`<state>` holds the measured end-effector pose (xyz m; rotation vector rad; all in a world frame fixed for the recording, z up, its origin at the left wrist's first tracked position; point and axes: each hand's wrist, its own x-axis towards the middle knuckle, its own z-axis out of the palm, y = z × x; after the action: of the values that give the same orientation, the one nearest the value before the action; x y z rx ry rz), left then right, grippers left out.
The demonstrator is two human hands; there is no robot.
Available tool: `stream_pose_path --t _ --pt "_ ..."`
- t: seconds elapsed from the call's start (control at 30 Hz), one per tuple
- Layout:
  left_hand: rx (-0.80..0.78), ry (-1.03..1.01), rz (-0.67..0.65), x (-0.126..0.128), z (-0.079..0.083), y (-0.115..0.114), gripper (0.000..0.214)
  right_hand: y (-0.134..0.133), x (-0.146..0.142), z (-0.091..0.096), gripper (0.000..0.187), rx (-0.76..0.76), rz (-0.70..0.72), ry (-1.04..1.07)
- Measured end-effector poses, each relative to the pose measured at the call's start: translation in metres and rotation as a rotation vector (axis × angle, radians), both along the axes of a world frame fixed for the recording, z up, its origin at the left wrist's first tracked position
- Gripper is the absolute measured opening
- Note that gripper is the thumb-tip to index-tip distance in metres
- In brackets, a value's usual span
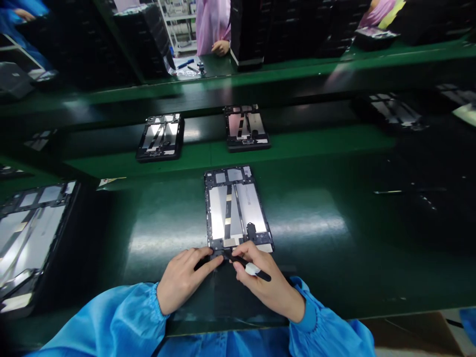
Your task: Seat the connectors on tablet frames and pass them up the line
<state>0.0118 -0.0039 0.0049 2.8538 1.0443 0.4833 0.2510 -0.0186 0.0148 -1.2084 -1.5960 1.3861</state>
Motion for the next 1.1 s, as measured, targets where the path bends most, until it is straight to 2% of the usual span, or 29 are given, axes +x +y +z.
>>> stream_pose_path --t 0.13,0.4,0.67,0.93,1.1 --pt "0.041 -0.024 0.005 0.000 -0.002 0.000 0.035 0.002 0.000 -0.003 0.012 0.043 0.017 -0.051" --pt "0.077 -0.021 0.003 -0.001 0.001 0.002 0.036 0.002 0.019 -0.007 0.012 0.012 -0.105 -0.069" --pt "0.071 -0.027 -0.003 -0.002 0.000 0.003 0.036 0.005 0.001 -0.002 0.011 0.108 -0.010 0.010" --pt "0.083 -0.013 -0.001 -0.003 -0.001 0.003 0.038 0.003 0.017 -0.007 0.013 0.043 -0.093 -0.027" --pt "0.093 -0.039 -0.049 -0.008 0.001 0.005 0.035 0.001 0.018 -0.007 0.013 0.039 -0.138 -0.007"
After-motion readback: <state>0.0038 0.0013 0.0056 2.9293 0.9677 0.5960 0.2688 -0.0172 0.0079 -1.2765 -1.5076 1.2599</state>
